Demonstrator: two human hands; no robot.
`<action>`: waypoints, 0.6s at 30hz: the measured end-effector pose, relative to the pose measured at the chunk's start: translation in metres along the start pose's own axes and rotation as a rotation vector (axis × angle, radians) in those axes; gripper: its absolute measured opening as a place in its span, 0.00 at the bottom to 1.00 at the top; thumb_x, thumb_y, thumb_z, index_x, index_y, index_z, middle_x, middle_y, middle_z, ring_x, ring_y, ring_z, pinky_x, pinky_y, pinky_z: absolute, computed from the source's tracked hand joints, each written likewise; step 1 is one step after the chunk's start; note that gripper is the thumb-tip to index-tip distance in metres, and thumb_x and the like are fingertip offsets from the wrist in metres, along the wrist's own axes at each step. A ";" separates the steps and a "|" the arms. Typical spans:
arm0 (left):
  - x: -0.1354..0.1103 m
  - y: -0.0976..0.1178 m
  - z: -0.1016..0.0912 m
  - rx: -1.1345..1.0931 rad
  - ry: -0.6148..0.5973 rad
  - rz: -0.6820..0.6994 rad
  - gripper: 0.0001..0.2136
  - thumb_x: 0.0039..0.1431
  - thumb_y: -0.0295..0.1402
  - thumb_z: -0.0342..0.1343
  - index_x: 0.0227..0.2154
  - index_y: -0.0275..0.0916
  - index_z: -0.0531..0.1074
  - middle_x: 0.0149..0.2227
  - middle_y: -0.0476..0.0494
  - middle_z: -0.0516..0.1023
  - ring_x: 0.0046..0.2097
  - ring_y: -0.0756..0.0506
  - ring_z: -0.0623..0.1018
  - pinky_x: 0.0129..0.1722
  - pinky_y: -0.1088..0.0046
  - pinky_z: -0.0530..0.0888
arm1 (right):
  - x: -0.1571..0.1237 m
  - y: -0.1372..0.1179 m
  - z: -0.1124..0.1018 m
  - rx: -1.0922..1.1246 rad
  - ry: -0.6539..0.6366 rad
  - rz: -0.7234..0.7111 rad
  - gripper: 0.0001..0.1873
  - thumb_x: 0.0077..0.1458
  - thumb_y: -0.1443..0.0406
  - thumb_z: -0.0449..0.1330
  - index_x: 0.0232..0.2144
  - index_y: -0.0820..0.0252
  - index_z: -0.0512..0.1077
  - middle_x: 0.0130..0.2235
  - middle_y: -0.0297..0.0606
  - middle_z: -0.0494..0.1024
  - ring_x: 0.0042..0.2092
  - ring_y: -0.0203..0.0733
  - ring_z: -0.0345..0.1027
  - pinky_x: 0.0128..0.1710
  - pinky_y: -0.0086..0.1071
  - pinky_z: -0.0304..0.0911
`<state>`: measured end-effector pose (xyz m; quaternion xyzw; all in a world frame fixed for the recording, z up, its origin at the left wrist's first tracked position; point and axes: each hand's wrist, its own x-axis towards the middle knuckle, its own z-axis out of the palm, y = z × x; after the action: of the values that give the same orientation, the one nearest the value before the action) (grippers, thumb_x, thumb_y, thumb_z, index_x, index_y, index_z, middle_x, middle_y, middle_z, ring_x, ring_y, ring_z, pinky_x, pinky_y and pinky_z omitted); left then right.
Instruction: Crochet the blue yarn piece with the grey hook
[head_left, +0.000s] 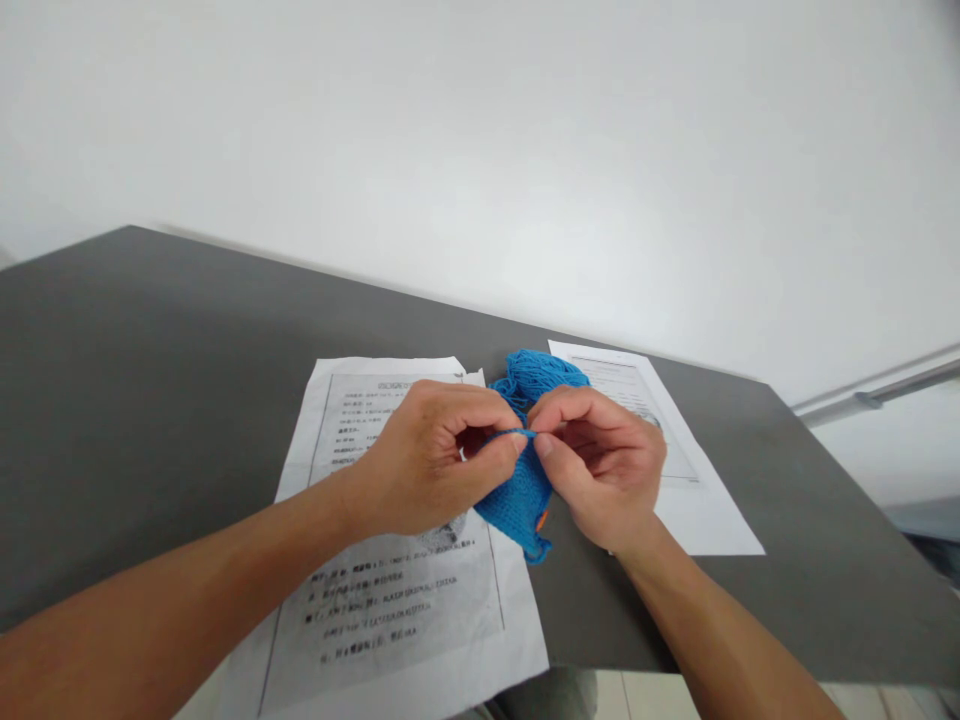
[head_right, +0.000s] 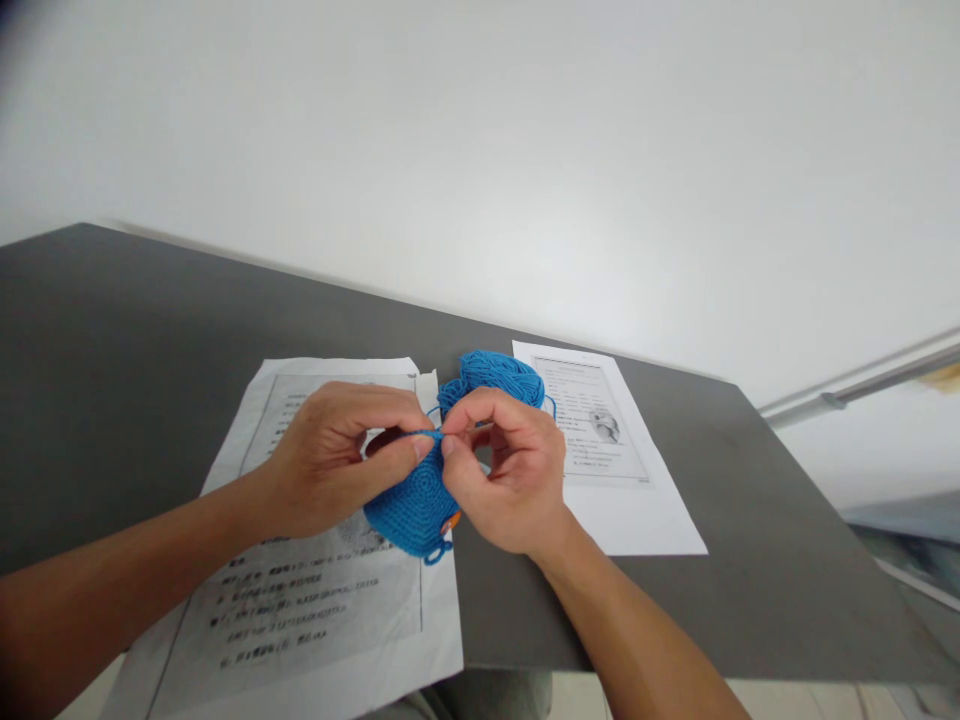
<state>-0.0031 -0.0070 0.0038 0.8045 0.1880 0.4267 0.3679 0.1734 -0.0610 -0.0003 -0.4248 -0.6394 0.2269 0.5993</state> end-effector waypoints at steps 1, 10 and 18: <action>0.000 0.000 0.000 -0.001 -0.001 -0.002 0.12 0.61 0.22 0.56 0.21 0.33 0.75 0.20 0.55 0.69 0.24 0.57 0.65 0.25 0.84 0.61 | 0.000 0.000 0.000 0.000 -0.001 -0.001 0.08 0.49 0.74 0.64 0.26 0.56 0.78 0.26 0.31 0.79 0.28 0.33 0.71 0.25 0.25 0.68; -0.001 0.001 -0.001 0.005 0.005 -0.010 0.12 0.61 0.22 0.56 0.22 0.33 0.76 0.20 0.55 0.69 0.24 0.57 0.65 0.25 0.84 0.61 | 0.001 -0.001 -0.001 0.014 -0.004 -0.010 0.07 0.51 0.73 0.66 0.27 0.57 0.79 0.26 0.32 0.79 0.28 0.34 0.71 0.24 0.26 0.67; 0.000 0.001 0.000 0.013 0.002 -0.014 0.12 0.60 0.22 0.56 0.21 0.34 0.75 0.19 0.55 0.68 0.24 0.57 0.65 0.25 0.83 0.61 | 0.001 -0.002 -0.001 -0.022 -0.013 -0.002 0.07 0.50 0.73 0.66 0.26 0.56 0.77 0.26 0.33 0.79 0.28 0.37 0.72 0.24 0.28 0.68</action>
<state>-0.0035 -0.0078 0.0047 0.8051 0.1970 0.4236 0.3656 0.1739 -0.0610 0.0020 -0.4292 -0.6460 0.2220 0.5909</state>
